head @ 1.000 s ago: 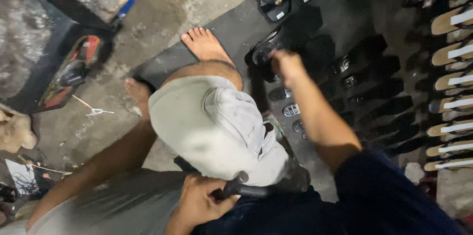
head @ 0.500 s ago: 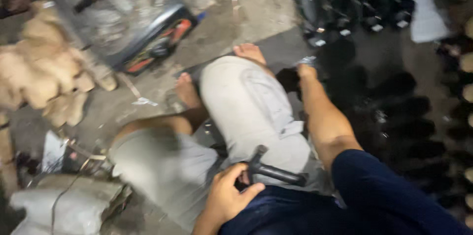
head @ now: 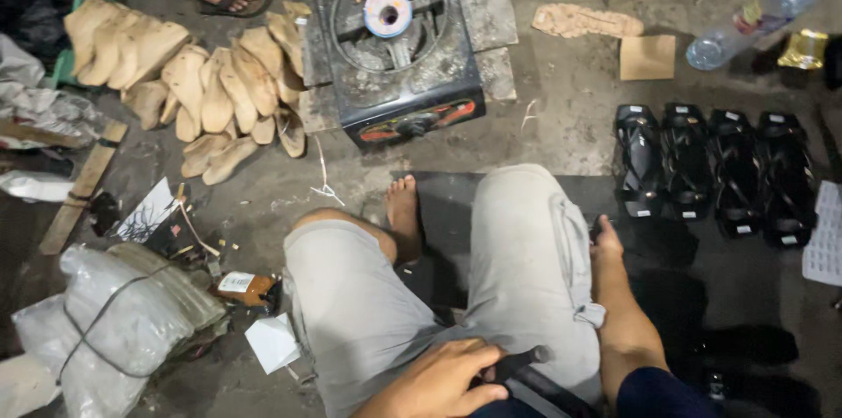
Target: The person is repairing black sandals by attaching a new sole. They use a grinding machine to smooth the edges of the sole and a knife to trim excess material. The person works on multiple sandals, repeating the process for each one.
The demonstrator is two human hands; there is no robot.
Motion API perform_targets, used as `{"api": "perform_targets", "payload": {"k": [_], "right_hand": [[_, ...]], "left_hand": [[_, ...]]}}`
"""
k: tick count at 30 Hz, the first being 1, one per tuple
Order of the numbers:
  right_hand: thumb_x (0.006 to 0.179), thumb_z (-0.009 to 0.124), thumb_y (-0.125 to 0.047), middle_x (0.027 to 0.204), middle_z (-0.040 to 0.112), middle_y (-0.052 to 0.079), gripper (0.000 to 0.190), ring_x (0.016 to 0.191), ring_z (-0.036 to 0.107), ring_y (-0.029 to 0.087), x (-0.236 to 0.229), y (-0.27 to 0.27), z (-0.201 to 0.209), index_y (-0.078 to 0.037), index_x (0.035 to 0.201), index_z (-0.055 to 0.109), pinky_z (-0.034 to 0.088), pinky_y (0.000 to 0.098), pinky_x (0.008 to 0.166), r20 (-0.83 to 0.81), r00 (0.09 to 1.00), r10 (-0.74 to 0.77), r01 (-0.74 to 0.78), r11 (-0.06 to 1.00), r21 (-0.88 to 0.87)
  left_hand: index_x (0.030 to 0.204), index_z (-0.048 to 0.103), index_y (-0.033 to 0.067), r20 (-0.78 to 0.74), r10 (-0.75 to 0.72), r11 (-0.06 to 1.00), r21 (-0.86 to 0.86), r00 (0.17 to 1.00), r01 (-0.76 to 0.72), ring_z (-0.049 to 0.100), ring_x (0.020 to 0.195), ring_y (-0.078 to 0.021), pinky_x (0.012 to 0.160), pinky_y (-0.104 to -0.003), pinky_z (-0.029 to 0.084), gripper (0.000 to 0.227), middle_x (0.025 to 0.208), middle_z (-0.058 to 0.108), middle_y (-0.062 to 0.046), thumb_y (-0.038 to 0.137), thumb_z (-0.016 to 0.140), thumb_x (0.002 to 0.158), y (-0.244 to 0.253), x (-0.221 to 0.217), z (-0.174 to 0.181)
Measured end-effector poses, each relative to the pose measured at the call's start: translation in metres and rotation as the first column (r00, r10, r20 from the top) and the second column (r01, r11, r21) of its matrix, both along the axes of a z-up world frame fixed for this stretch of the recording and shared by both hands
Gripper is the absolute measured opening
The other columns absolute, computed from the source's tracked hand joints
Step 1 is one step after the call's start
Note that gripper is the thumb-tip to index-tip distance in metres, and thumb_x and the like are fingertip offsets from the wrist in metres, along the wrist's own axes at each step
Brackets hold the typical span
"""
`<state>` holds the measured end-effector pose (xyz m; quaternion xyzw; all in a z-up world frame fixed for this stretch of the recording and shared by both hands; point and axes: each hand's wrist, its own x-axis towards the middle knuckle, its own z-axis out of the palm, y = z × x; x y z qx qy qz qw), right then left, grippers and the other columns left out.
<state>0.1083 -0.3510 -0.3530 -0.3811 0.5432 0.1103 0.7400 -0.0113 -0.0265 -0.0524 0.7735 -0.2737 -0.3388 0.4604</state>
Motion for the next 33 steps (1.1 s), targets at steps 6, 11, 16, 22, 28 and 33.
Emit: {"api": "perform_targets", "payload": {"k": [6, 11, 16, 22, 28, 33], "right_hand": [[0.1, 0.054, -0.049, 0.146, 0.062, 0.008, 0.056, 0.134, 0.059, 0.028, -0.02, -0.013, 0.009, -0.014, 0.143, 0.058, 0.043, 0.0465, 0.116, 0.38, 0.918, -0.115, -0.007, 0.952, 0.306], [0.097, 0.048, -0.066, 0.137, 0.064, 0.015, 0.071, 0.124, 0.058, 0.037, -0.081, -0.026, 0.052, -0.009, 0.138, 0.058, 0.039, 0.0542, 0.107, 0.022, 0.999, 0.034, -0.039, 0.949, 0.314], [0.099, 0.058, -0.054, 0.132, 0.062, 0.008, 0.058, 0.12, 0.058, 0.029, -0.12, -0.056, 0.085, -0.01, 0.137, 0.058, 0.042, 0.0521, 0.106, -0.01, 0.997, 0.074, -0.074, 0.997, 0.011], [0.098, 0.067, -0.04, 0.121, 0.066, 0.011, 0.052, 0.107, 0.063, 0.026, -0.125, -0.094, 0.119, -0.004, 0.135, 0.059, 0.049, 0.0449, 0.093, 0.116, 0.967, 0.226, -0.175, 0.924, -0.341], [0.088, 0.077, -0.03, 0.124, 0.066, 0.005, 0.062, 0.108, 0.06, 0.016, -0.084, -0.118, 0.232, 0.0, 0.14, 0.058, 0.048, 0.0331, 0.095, 0.365, 0.575, 0.732, -0.281, 0.595, -0.753], [0.092, 0.077, -0.045, 0.117, 0.067, 0.008, 0.069, 0.1, 0.061, 0.018, 0.034, -0.06, 0.322, 0.005, 0.137, 0.06, 0.05, 0.0316, 0.083, 0.421, 0.373, 0.827, -0.52, 0.562, -0.643]], "left_hand": [[0.126, 0.058, 0.0041, -0.059, 0.1, 0.995, 0.002, 0.993, -0.1, 0.072, 0.095, -0.0313, 0.081, -0.042, 0.055, 0.043, 0.102, 0.07, -0.013, 0.027, 0.075, 0.094, -0.009, -0.013, -0.007], [0.145, 0.043, 0.0086, -0.058, 0.129, 0.991, -0.03, 0.99, -0.131, 0.071, 0.09, -0.0279, 0.08, -0.041, 0.056, 0.067, 0.096, 0.069, -0.011, 0.028, 0.076, 0.091, -0.012, -0.02, -0.024], [0.146, 0.047, 0.0111, -0.064, 0.081, 0.991, -0.103, 0.995, -0.088, 0.072, 0.087, -0.0252, 0.078, -0.039, 0.057, 0.068, 0.093, 0.07, -0.009, 0.03, 0.078, 0.088, -0.009, -0.023, -0.045], [0.151, 0.046, 0.0108, -0.113, 0.072, 0.981, -0.173, 0.991, -0.091, 0.072, 0.081, -0.0195, 0.072, -0.035, 0.058, 0.073, 0.096, 0.071, -0.007, 0.037, 0.076, 0.09, -0.001, -0.021, -0.046], [0.152, 0.04, 0.0053, -0.181, 0.418, 0.743, -0.497, 0.891, -0.449, 0.064, 0.083, -0.0111, 0.082, -0.028, 0.057, 0.072, 0.111, 0.063, -0.007, 0.019, 0.08, 0.093, 0.006, 0.07, -0.018], [0.164, 0.011, 0.0242, -0.394, 0.4, 0.456, -0.697, 0.827, -0.553, 0.059, 0.13, -0.0274, 0.1, -0.047, 0.059, 0.095, 0.155, 0.043, -0.012, 0.025, 0.075, 0.094, 0.057, 0.214, 0.027]]}}
